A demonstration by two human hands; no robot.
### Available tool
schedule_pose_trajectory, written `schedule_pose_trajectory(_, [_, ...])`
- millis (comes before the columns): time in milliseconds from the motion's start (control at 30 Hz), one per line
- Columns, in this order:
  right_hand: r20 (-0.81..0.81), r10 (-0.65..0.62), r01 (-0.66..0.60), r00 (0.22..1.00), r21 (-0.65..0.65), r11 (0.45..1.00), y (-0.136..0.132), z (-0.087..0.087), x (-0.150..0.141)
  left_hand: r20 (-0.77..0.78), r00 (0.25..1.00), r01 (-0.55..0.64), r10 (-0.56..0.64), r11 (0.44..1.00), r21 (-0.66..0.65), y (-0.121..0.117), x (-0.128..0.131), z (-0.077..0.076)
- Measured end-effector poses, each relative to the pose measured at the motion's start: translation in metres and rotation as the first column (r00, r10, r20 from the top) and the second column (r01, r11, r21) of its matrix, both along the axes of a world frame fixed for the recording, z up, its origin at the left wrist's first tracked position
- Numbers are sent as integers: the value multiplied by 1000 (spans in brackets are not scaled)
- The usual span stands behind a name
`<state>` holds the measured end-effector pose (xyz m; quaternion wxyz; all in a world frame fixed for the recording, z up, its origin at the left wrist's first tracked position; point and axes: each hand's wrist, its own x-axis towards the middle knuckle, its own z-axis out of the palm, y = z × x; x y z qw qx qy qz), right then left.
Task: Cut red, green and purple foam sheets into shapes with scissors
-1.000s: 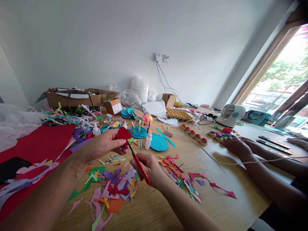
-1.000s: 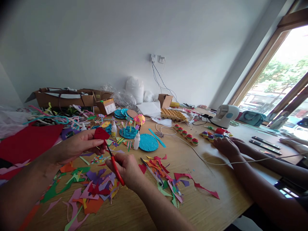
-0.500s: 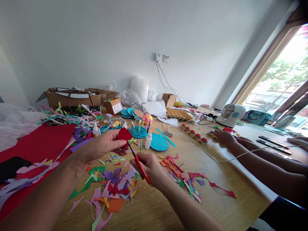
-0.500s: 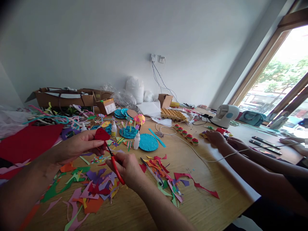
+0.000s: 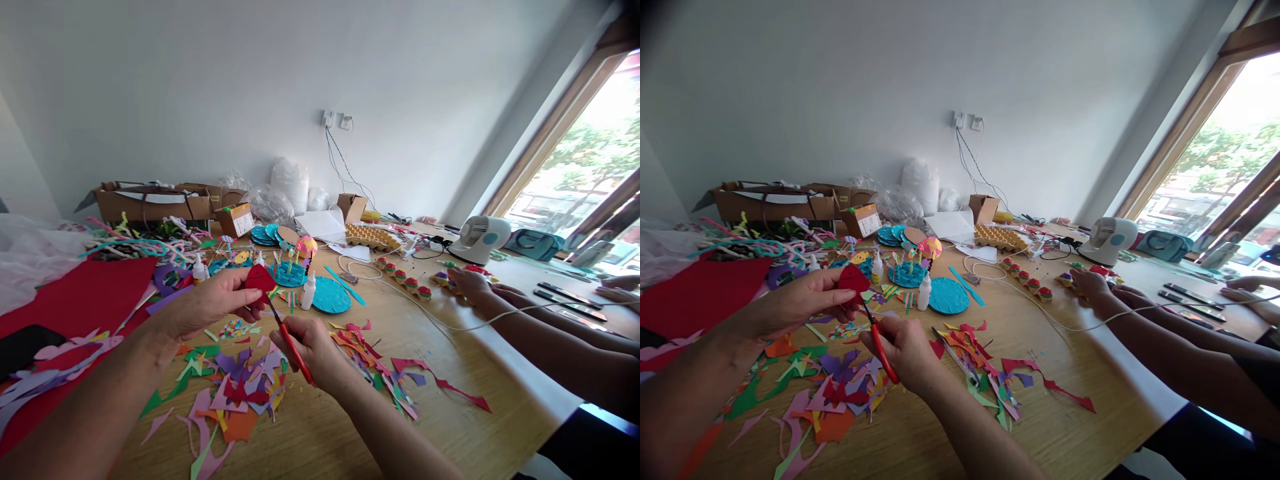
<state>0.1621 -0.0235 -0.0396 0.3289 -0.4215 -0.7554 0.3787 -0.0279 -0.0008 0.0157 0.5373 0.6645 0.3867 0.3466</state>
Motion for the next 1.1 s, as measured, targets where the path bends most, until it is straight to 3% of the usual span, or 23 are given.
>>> schedule_pose_trajectory(333, [0,8,-8,1000,-5,1000,1,2,1,-10,1000,-16,16,1000,-10,-1,1,2])
schedule_pose_trajectory(600, [14,11,-11,1000,-6,1000,1,5,0,50,985,-170,166,982,83,0,5,0])
schedule_pose_trajectory(1100, [-240,13,-67,971,-220,973,1,-2,-4,162,966,-186,203,976,-114,-6,20,2])
